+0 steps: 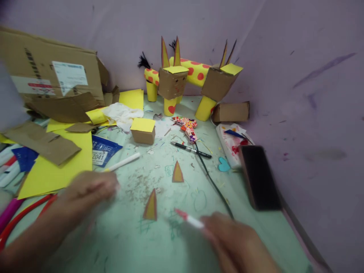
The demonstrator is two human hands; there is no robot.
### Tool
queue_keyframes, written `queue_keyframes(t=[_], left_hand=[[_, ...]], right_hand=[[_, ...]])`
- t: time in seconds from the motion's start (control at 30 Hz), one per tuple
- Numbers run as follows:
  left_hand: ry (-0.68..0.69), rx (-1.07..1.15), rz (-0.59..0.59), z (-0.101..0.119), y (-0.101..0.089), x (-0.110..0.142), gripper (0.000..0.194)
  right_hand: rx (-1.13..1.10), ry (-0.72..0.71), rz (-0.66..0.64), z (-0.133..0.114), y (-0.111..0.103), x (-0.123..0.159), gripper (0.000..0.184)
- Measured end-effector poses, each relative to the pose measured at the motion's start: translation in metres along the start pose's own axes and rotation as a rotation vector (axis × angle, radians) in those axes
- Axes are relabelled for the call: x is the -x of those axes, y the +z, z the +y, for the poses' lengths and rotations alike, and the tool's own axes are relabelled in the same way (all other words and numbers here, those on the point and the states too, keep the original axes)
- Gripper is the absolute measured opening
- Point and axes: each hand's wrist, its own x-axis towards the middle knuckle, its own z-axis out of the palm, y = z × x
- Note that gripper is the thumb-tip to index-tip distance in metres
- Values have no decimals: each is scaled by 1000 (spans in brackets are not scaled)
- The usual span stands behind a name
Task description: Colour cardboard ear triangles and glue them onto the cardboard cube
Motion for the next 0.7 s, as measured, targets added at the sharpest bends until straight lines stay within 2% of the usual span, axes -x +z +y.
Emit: queue_keyframes(t=[0.03,0.07,0.13,0.2,0.27,0.33,0.4,0.5,0.57,0.6,0.63,0.7], left_hand=[[-61,64,85,-4,-5,-2,37],[-124,157,114,-7,-8,-5,32],[-263,467,99,-8,-7,-8,20],[-399,822,28,-6,0,-11,16],[-481,1088,-39,-4,9,-15,16],[-493,1161,-61,-5,14,-20,13],[-437,959,-19,-6,18,-24,13],[-285,354,35,-4,22,-24,9],[-125,9,-22,3,28,-13,10],[4,-135,-69,9,32,-5,14],[175,-301,-179,14,37,5,16],[262,-403,-229,25,49,27,12]], right_hand=[[-15,35,80,4,-6,2,22],[-38,100,134,8,-9,3,23],[-146,198,154,10,-7,5,31],[-354,200,75,4,4,1,28],[-614,167,-37,-4,19,-6,15],[-828,232,-97,-11,34,-15,12],[-966,281,-100,-13,45,-21,15],[-1023,249,-34,-12,58,-23,31],[-991,218,28,-9,63,-22,31],[-970,201,57,-8,65,-22,27],[-951,182,76,-7,67,-21,22],[-920,145,83,-4,68,-19,23]])
